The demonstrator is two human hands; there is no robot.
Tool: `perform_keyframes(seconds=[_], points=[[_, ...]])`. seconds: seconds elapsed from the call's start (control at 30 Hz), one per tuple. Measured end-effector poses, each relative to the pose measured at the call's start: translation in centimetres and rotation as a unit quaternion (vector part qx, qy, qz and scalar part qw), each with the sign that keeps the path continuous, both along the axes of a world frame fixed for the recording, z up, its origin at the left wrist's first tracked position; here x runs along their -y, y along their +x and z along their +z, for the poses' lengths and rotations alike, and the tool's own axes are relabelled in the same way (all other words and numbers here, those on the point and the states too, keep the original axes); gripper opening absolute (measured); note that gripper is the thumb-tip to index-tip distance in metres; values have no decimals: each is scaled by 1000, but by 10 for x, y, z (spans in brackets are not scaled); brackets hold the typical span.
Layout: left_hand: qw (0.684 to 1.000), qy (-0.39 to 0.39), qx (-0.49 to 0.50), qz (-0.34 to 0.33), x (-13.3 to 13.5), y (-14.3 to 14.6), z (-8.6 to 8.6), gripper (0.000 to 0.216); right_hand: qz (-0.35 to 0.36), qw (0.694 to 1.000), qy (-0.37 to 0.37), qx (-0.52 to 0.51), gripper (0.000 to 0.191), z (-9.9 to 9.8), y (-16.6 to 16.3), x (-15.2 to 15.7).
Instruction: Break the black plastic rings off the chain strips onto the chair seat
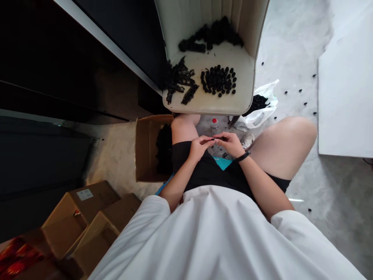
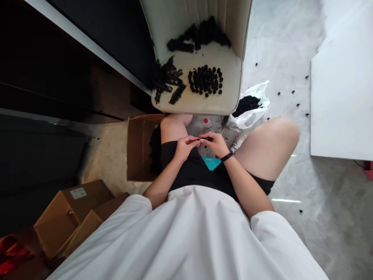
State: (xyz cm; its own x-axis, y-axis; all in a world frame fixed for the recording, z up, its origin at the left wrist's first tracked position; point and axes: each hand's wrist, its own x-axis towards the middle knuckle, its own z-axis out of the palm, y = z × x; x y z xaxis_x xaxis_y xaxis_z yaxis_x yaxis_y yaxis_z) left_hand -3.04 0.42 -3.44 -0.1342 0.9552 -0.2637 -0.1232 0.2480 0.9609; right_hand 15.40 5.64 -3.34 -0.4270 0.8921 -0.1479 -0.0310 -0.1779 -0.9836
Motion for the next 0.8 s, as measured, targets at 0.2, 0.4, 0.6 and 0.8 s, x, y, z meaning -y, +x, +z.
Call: perform_keyframes(seconds=[0.2, 0.4, 0.6, 0.8], points=[[985, 52, -160, -39, 0, -13, 2, 29, 17, 982, 147, 116, 24, 3, 4, 0], [960, 111, -239, -97, -4, -18, 9, 21, 44, 981, 156, 106, 25, 6, 3, 3], [977, 77, -174, -98, -9, -23, -5, 24, 56, 997, 56, -4, 38, 8, -6, 8], [992, 41, -121, -22, -12, -43, -13, 32, -10, 985, -46, -165, 47, 18, 4, 7]])
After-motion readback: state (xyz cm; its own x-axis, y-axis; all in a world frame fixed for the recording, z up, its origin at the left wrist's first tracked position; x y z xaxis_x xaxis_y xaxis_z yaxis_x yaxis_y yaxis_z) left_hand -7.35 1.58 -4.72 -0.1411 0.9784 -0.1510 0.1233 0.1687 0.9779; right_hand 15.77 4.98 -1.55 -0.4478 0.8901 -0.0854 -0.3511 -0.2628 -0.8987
